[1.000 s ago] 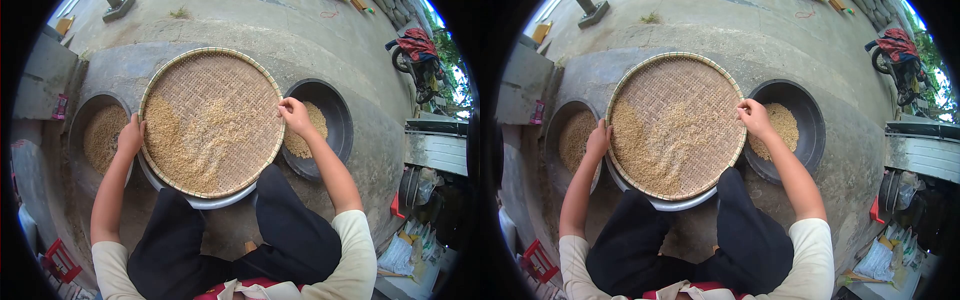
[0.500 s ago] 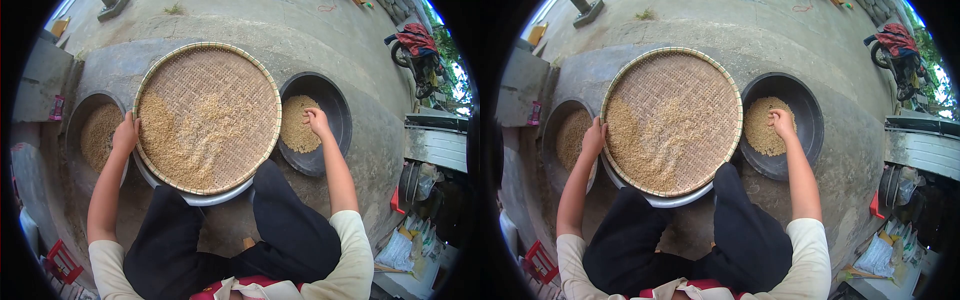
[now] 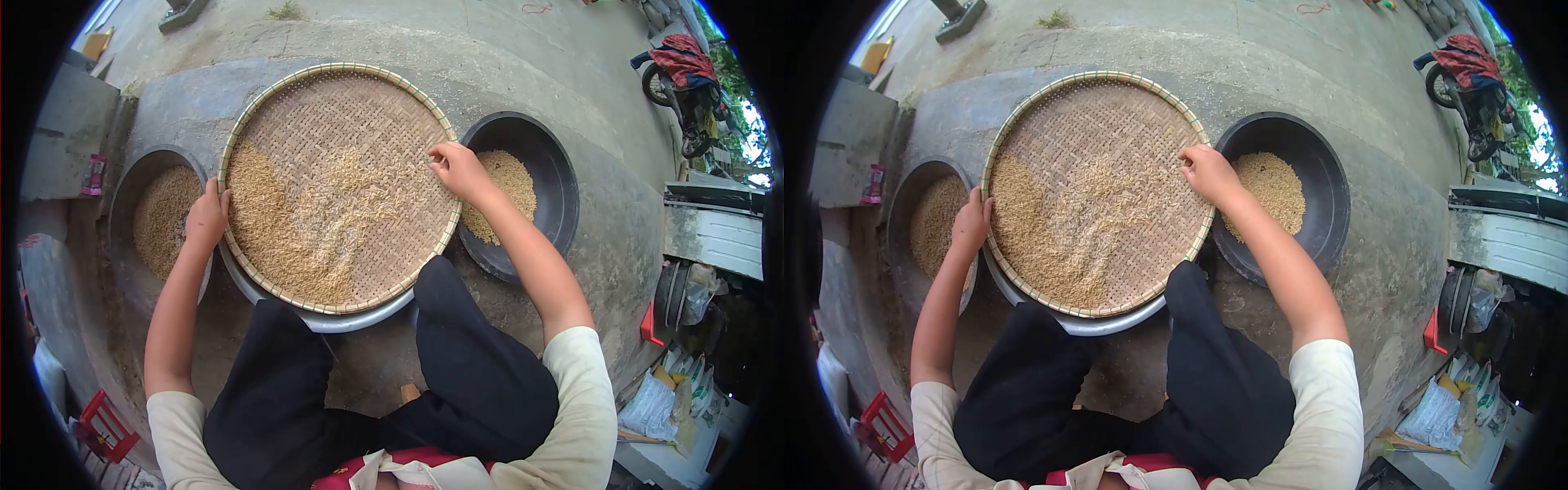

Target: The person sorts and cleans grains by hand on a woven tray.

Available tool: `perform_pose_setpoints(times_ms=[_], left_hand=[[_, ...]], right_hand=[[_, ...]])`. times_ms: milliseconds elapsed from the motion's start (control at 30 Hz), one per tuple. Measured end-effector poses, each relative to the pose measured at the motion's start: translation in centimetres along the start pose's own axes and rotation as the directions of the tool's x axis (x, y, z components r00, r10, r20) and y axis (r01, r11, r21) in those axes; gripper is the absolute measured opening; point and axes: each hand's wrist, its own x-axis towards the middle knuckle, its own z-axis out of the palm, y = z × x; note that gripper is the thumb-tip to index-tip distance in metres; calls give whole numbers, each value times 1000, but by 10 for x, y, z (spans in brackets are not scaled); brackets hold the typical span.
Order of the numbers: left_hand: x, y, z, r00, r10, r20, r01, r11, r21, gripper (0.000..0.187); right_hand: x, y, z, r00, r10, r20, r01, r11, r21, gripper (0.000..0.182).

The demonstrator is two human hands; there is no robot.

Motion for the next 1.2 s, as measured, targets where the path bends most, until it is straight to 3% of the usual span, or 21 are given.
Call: perform_pose_setpoints(times_ms=[200, 267, 500, 700, 800, 867, 967, 1033, 1100, 1200], left_hand=[[-1, 3, -3, 1000, -17, 13, 17, 1000, 11, 32], [-1, 2, -3, 1000, -17, 11, 17, 1000, 9, 33], [0, 1, -1, 1000, -10, 10, 10, 1000, 6, 34], [0, 2, -2, 999, -25, 27, 25, 1000, 11, 34], [-1, 5, -4, 999, -38, 27, 38, 999, 25, 33], [-1, 5, -3, 999, -38, 32, 37, 999, 27, 33], [-1, 5, -3, 999, -41, 33, 40, 999, 30, 33], [-2, 5, -4, 999, -43, 29, 42, 999, 30, 33], [-2, 6, -4, 999, -38, 25, 37, 999, 35, 33], [-2, 6, -4, 999, -35, 23, 34, 999, 25, 33]], right_hand=[[8, 2, 12, 993, -19, 116, 27, 997, -70, 16], [6, -2, 10, 991, 42, 130, -28, 994, -107, 15], [6, -5, 17, 989, 83, 123, -53, 971, -233, 13], [-2, -6, 17, 993, 27, 115, 8, 955, -298, 12], [-10, -9, 2, 1000, 1, 28, 3, 986, -167, 11], [-19, -9, -21, 990, 81, -118, -91, 993, -79, 11], [-37, 26, -44, 956, 121, -268, -158, 980, -122, 11], [-53, 64, -50, 943, 185, -278, -243, 950, -194, 11], [-67, 85, -51, 888, 401, -224, -459, 783, -420, 11], [-71, 97, -45, 918, 303, -256, -384, 843, -377, 13]])
